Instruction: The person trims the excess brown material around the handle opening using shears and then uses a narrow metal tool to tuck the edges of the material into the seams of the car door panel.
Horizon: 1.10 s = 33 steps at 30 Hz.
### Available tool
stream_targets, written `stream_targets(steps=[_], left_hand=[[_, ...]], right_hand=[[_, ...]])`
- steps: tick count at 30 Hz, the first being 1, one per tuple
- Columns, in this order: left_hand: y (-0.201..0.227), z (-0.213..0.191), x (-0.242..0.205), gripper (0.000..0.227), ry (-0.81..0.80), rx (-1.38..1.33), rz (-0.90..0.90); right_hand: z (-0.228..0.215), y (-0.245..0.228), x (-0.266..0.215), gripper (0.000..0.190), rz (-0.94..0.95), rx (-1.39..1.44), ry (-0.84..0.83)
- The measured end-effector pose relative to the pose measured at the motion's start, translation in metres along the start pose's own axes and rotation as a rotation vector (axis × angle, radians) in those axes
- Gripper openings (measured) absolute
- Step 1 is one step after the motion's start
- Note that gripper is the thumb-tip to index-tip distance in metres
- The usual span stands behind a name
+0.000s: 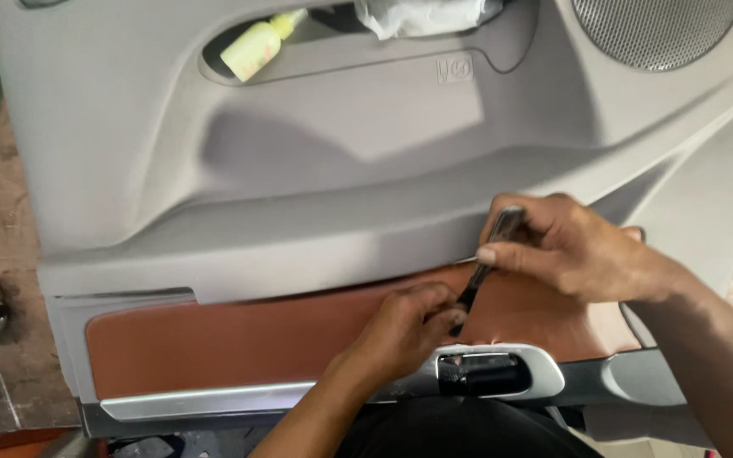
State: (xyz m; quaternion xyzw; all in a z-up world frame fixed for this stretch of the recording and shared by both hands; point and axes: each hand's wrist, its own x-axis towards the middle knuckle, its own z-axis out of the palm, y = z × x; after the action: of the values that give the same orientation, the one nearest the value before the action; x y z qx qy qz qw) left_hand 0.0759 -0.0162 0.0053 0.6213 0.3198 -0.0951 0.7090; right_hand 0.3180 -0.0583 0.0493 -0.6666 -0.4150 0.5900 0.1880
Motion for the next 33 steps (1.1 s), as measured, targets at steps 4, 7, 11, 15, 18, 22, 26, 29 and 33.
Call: stream_targets(steps=[4, 7, 11, 15, 18, 22, 26, 29, 33], left_hand=[[0.006, 0.003, 0.003, 0.015, -0.066, -0.029, -0.072], [0.009, 0.003, 0.003, 0.014, -0.034, 0.036, -0.021], [0.012, 0.004, 0.004, 0.015, -0.06, 0.056, -0.088], [0.017, 0.003, 0.006, 0.016, -0.105, 0.082, -0.168], [0.018, 0.002, 0.007, 0.018, -0.12, 0.085, -0.192], [0.016, 0.003, 0.008, 0.018, -0.123, 0.088, -0.198], [0.012, 0.004, 0.009, 0.016, -0.111, 0.041, -0.133], [0.011, 0.003, 0.008, 0.016, -0.106, 0.06, -0.114], [0.01, 0.003, 0.009, 0.015, -0.11, 0.05, -0.093]], right_hand=[[0.004, 0.005, -0.002, 0.025, -0.047, -0.054, -0.009], [0.009, 0.011, -0.005, 0.027, -0.037, 0.0, 0.021], [0.011, 0.017, -0.008, 0.024, -0.038, 0.008, 0.048], [0.013, 0.018, -0.008, 0.024, -0.011, 0.005, 0.045], [0.014, 0.017, -0.008, 0.025, 0.001, -0.016, 0.066], [0.013, 0.018, -0.006, 0.025, 0.02, -0.015, 0.063], [0.014, 0.018, -0.004, 0.025, 0.003, 0.001, 0.053], [0.014, 0.017, -0.004, 0.025, -0.005, 0.007, 0.061], [0.014, 0.017, -0.002, 0.025, -0.016, 0.008, 0.067]])
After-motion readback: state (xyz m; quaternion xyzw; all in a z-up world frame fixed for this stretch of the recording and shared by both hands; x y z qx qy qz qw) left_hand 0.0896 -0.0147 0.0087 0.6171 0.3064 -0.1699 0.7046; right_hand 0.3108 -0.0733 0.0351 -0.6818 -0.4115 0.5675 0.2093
